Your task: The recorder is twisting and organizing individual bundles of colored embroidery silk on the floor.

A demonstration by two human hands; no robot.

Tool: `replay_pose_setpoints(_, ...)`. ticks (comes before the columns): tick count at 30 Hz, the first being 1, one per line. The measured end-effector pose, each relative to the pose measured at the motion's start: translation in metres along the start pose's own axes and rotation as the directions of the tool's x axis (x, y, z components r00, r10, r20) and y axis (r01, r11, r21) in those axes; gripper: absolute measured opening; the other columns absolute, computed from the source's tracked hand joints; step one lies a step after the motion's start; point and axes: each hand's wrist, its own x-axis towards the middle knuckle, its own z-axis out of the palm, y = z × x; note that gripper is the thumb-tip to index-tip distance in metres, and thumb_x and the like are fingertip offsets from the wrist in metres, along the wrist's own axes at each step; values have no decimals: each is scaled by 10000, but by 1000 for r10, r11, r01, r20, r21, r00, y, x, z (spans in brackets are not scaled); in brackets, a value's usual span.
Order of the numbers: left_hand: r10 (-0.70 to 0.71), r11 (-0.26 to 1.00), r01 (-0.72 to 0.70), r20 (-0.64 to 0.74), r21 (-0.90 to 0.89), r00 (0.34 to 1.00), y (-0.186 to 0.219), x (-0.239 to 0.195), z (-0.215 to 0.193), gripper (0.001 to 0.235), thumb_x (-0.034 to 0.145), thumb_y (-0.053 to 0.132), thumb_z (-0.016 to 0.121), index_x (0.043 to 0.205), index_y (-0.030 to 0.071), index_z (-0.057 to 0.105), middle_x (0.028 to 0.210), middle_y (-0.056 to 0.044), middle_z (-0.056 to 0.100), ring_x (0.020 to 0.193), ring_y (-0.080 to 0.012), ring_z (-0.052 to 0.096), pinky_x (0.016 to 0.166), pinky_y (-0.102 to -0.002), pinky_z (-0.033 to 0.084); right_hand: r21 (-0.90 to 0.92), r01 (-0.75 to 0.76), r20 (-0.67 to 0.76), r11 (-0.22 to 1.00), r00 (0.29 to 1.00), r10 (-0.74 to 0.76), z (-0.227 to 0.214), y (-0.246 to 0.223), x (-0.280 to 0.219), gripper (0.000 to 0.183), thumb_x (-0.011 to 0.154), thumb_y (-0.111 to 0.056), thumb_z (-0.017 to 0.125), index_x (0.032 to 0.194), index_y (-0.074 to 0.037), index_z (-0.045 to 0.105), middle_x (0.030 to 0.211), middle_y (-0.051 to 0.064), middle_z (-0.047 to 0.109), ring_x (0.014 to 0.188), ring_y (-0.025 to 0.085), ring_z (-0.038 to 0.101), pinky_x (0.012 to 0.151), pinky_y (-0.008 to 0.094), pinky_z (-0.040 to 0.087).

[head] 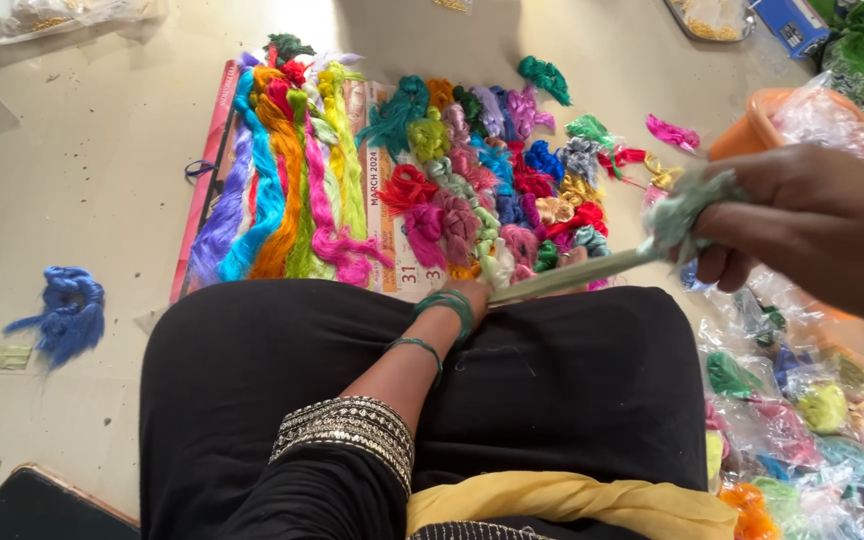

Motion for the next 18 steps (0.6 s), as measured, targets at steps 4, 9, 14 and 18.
replay_pose_setpoints(4,82,995,-74,117,-69,990,0,-8,-20,315,948,247,632,1212,109,732,1200,-194,719,1109,-368,696,979,-466,540,-33,-100,19,994,995,101,2,-2,-9,323,1083,-158,476,1093,19,746,923,155,687,806,241,707,767,387,603)
replay_pose_setpoints(9,-108,993,97,210,63,972,-34,48,15,417,856,161,737,1266,84,723,1275,-195,706,1176,-360,692,991,-462,556,-50,-171,1,984,985,171,-3,-9,-15,314,1079,-151,480,1107,11,747,925,150,717,793,232,746,773,386,596)
replay_pose_setpoints(14,-263,960,231,229,158,937,-34,6,-54,490,876,217,758,1351,133,672,1389,-134,625,1274,-351,611,1057,-520,491,-102,-89,10,991,996,90,-8,15,-10,332,1101,-160,480,1114,1,770,916,163,680,808,248,685,760,389,610)
replay_pose_setpoints(18,-436,888,374,233,266,869,-14,-101,-187,560,899,280,784,1425,183,618,1485,-55,547,1360,-332,527,1112,-596,422,-46,-82,6,996,997,83,-4,5,-12,327,1093,-150,477,1104,12,760,941,151,677,829,243,696,763,396,605)
